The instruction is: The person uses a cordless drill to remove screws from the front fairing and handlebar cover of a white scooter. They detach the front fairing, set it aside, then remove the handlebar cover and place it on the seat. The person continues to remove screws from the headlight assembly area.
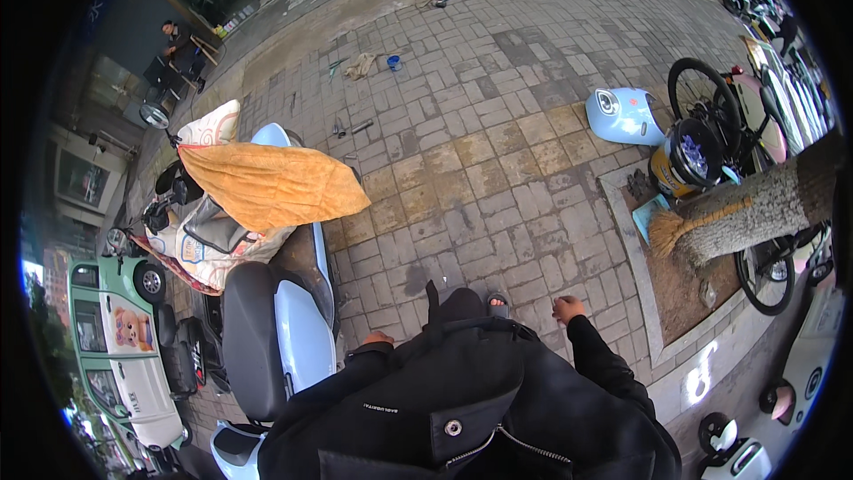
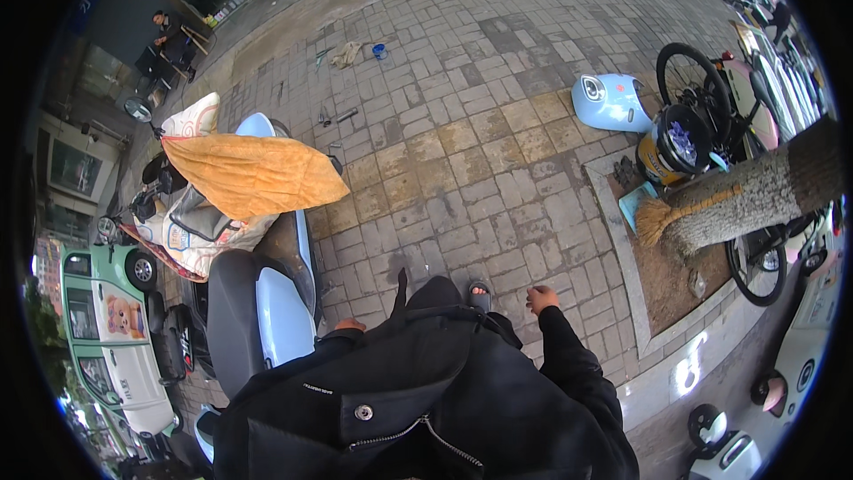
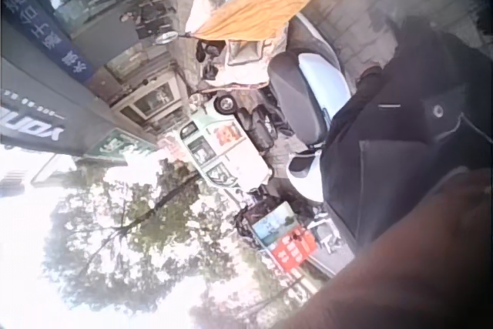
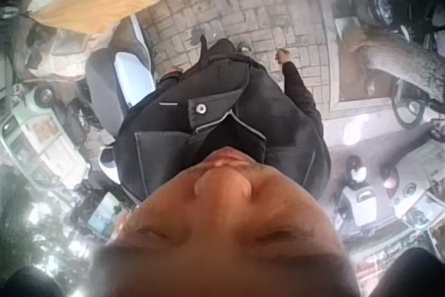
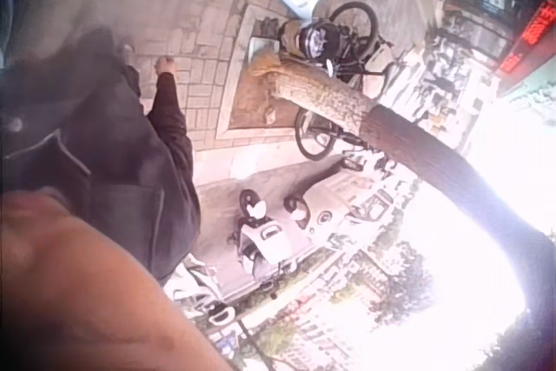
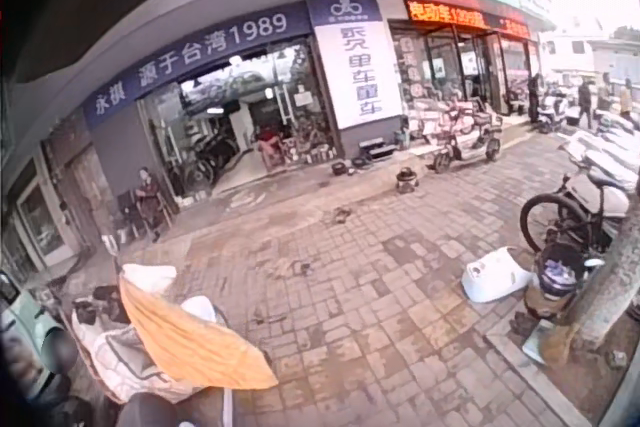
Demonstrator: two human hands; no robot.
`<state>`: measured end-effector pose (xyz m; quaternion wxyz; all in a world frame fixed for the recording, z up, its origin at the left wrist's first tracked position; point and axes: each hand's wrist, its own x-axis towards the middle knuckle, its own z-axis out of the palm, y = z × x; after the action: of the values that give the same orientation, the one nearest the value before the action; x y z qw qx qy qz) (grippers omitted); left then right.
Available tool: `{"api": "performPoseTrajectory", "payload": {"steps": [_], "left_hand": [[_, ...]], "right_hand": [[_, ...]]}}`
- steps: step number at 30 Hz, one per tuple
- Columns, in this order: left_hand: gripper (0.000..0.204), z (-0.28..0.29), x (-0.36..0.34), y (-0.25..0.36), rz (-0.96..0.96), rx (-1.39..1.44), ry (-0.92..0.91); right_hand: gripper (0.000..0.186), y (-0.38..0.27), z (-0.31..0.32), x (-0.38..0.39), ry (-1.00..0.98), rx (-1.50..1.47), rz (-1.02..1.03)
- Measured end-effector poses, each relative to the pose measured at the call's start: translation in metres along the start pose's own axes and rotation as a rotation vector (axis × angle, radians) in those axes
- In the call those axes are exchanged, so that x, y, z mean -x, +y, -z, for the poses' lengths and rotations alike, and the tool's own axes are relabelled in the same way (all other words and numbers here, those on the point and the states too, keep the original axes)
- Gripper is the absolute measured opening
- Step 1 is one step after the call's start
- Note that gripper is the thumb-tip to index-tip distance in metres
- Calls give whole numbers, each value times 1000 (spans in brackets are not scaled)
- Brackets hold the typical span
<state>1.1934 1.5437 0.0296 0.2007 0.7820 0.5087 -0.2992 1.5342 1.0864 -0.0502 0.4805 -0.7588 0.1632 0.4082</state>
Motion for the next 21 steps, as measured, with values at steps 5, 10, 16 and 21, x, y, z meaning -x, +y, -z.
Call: {"api": "performPoseTrajectory", "payload": {"steps": [5,10,16,21], "left_hand": [[43,15,-108,98,119,-6,-87],[53,66,-244,222,36,40,-299],[34,251,-352,420,-138,287,89],[31,381,-424,524,-212,508,236]], "right_hand": [[31,-202,41,-115,99,-127,149],[29,-281,67,-201,97,-131,-109],[32,-316,97,-287,60,300,-321],[35,-375,93,-436,-76,778,-106]]}}
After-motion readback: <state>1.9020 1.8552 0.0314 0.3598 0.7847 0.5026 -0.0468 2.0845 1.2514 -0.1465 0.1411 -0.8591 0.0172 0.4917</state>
